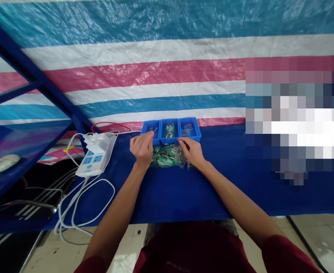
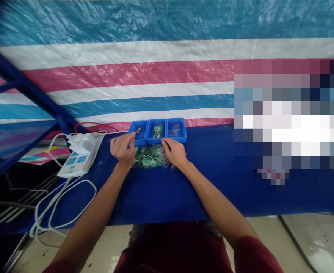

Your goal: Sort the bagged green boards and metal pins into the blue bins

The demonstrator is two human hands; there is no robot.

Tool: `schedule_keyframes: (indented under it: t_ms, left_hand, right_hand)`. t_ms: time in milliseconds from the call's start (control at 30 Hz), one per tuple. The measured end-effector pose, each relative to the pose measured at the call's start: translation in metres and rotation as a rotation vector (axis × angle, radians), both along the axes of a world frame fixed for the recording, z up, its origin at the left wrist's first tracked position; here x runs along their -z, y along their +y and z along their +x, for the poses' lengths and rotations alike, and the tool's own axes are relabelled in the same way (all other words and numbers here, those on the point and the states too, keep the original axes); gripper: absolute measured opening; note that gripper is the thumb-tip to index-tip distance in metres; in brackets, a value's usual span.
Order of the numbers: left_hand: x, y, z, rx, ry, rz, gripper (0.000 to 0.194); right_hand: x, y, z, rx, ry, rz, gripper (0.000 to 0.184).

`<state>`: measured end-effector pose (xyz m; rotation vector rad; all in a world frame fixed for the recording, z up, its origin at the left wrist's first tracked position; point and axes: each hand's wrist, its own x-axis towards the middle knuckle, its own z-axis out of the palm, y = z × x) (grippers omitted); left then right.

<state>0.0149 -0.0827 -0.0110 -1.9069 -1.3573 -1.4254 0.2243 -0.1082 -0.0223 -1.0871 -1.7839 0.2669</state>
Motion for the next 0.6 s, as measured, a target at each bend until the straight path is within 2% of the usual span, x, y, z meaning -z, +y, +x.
schedule_keyframes:
  t_ms: [100, 167, 300, 400, 533, 600]
  left_hand:
    - [-0.001, 0.01, -0.011, -0.133, 0.143, -0.195, 0.022]
    - [-0.002, 0.011, -0.009, -0.135, 0.202, -0.293, 0.021]
    - [-0.007, 0.004, 0.003, -0.024, 0.232, -0.35, 0.023]
    - [-0.02, 0.0, 0.004, 0.071, 0.193, -0.386, 0.026]
    - [-0.039, -0.007, -0.013, 0.193, 0.123, -0.573, 0.03]
    - [-0.041, -0.015, -0.025, 0.231, 0.148, -0.645, 0.035]
  right_hand:
    - [0.0, 0.001, 0.0, -0.004, 0.0, 0.002, 0.031]
    - [0.001, 0.001, 0.001, -0.001, 0.0, 0.005, 0.032]
    - [0.003, 0.002, 0.002, -0.001, -0.024, -0.009, 0.031]
    - [0.004, 0.002, 0.002, 0.009, -0.041, -0.015, 0.03]
    - [-0.002, 0.005, 0.007, 0.062, -0.096, -0.047, 0.029]
    - [-0.01, 0.007, 0.014, 0.074, -0.167, -0.073, 0.029]
